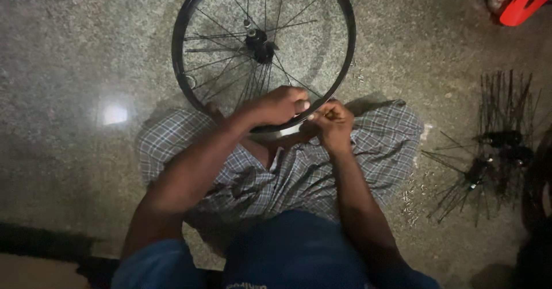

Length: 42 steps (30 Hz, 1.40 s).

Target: The person sits on the floor and laces a bicycle wheel by inserting spokes into the hub and rim. They thread the spoke ends through the rim holes and secure them with nipples, working systematically around the wheel.

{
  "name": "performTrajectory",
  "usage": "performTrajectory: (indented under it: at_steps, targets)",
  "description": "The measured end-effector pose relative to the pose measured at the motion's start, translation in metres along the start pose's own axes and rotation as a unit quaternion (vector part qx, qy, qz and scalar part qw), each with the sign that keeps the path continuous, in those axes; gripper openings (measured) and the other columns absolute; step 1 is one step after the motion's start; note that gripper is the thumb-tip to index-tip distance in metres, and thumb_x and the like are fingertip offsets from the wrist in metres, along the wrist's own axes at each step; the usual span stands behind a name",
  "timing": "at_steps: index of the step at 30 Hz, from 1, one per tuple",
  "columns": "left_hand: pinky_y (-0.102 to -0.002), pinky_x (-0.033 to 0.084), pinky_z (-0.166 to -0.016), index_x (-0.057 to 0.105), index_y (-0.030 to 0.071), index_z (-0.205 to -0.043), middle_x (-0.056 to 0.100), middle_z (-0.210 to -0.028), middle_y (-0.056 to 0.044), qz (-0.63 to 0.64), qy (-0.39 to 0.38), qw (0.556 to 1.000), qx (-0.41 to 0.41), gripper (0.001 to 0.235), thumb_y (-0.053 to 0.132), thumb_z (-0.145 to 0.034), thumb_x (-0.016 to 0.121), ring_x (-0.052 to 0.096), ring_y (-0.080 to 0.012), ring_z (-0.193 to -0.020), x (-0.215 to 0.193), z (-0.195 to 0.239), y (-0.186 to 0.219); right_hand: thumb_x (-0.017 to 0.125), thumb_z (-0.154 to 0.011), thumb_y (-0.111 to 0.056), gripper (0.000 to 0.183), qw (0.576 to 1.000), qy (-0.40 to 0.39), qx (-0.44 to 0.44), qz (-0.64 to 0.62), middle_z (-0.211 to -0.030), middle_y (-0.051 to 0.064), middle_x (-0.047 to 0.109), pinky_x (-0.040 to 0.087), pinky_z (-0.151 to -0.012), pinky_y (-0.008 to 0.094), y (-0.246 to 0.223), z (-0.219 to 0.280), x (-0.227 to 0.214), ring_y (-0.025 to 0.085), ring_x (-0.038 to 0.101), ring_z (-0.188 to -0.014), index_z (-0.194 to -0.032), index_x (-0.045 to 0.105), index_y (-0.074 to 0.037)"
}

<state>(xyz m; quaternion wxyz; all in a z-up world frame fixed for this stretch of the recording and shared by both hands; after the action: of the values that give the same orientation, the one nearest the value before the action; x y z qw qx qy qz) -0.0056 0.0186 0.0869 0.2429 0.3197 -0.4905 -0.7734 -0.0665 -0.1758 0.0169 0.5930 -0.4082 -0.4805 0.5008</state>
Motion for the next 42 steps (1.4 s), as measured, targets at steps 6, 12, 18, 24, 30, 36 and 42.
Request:
performTrajectory:
  at_steps: [6, 12, 18, 24, 30, 36, 42]
  targets:
    - [-0.050, 0.054, -0.082, 0.074, 0.004, -0.097, 0.073, -0.093, -0.022, -0.167, 0.027, 0.983, -0.070, 0.042, 0.043, -0.098, 0.059, 0.072, -0.0384, -0.090, -0.011, 0.011, 0.018, 0.076, -0.085, 0.012, 0.018, 0.998, -0.022, 0.030, 0.050, -0.082, 0.001, 0.069, 0.054, -0.067, 0.024, 0.003, 0.009, 0.011, 0.008, 0.063, -0.073, -0.090, 0.066, -0.003]
    - [-0.046, 0.053, -0.062, 0.070, -0.001, -0.104, 0.069, -0.077, -0.020, -0.036, 0.160, 0.981, -0.105, 0.041, 0.037, -0.089, 0.072, 0.066, -0.0316, -0.068, -0.033, 0.038, 0.022, 0.075, -0.088, 0.010, 0.015, 0.996, -0.050, 0.069, 0.010, -0.087, 0.003, 0.072, 0.053, -0.067, 0.025, 0.011, 0.019, 0.044, 0.008, 0.064, -0.075, -0.093, 0.068, -0.002]
    - [-0.033, 0.040, -0.042, 0.065, 0.004, -0.093, 0.065, -0.066, -0.008, 0.479, 0.157, 0.848, -0.165, 0.023, 0.027, -0.091, 0.069, 0.047, -0.0114, -0.044, -0.006, 0.023, -0.008, 0.074, -0.091, 0.006, 0.010, 0.992, -0.110, 0.049, 0.036, -0.091, 0.006, 0.074, 0.054, -0.066, 0.025, 0.021, 0.028, 0.068, 0.009, 0.066, -0.077, -0.094, 0.068, -0.001]
    - [-0.031, 0.047, -0.052, 0.063, 0.000, -0.089, 0.062, -0.075, -0.006, 0.473, 0.284, 0.824, -0.131, 0.019, 0.011, -0.089, 0.078, 0.057, -0.0169, -0.063, 0.028, -0.010, -0.053, 0.075, -0.088, 0.003, 0.008, 0.960, -0.215, 0.116, 0.139, -0.088, 0.006, 0.075, 0.055, -0.067, 0.025, 0.014, 0.035, 0.056, 0.010, 0.067, -0.076, -0.095, 0.073, -0.001]
    - [-0.045, 0.055, -0.040, 0.052, 0.003, -0.094, 0.062, -0.077, -0.015, 0.471, 0.157, 0.836, -0.233, 0.013, 0.006, -0.087, 0.062, 0.068, -0.0308, -0.063, 0.034, 0.014, -0.041, 0.057, -0.100, 0.001, 0.016, 0.945, -0.017, 0.174, -0.277, -0.104, 0.011, 0.070, 0.056, -0.075, 0.028, -0.001, 0.014, -0.013, 0.017, 0.067, -0.084, -0.114, 0.064, 0.000]
    - [-0.045, 0.058, -0.042, 0.051, -0.006, -0.100, 0.062, -0.079, -0.023, 0.465, 0.146, 0.855, -0.176, 0.017, -0.002, -0.089, 0.063, 0.069, -0.0323, -0.056, 0.038, 0.009, -0.048, 0.055, -0.108, -0.012, 0.018, 0.929, 0.014, 0.176, -0.325, -0.105, 0.011, 0.070, 0.058, -0.077, 0.031, -0.022, 0.017, -0.018, 0.020, 0.069, -0.086, -0.123, 0.060, -0.003]
    - [-0.046, 0.055, -0.041, 0.042, 0.005, -0.104, 0.062, -0.078, -0.020, 0.513, 0.175, 0.824, -0.164, 0.033, -0.004, -0.084, 0.066, 0.067, -0.0323, -0.054, 0.035, 0.004, -0.046, 0.056, -0.107, -0.018, 0.016, 0.961, 0.033, 0.106, -0.252, -0.096, 0.010, 0.071, 0.058, -0.070, 0.035, -0.045, 0.023, -0.002, 0.020, 0.068, -0.077, -0.121, 0.057, -0.010]
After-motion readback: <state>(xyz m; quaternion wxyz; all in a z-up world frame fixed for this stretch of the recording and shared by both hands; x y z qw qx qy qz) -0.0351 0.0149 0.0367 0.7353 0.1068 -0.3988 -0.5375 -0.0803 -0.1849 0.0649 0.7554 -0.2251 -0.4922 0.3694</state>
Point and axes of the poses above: each hand's wrist, its own z-axis away from the middle knuckle, its own x-axis out of the palm, y = z × x, the point moved 4 cm from there along -z, towards the middle knuckle
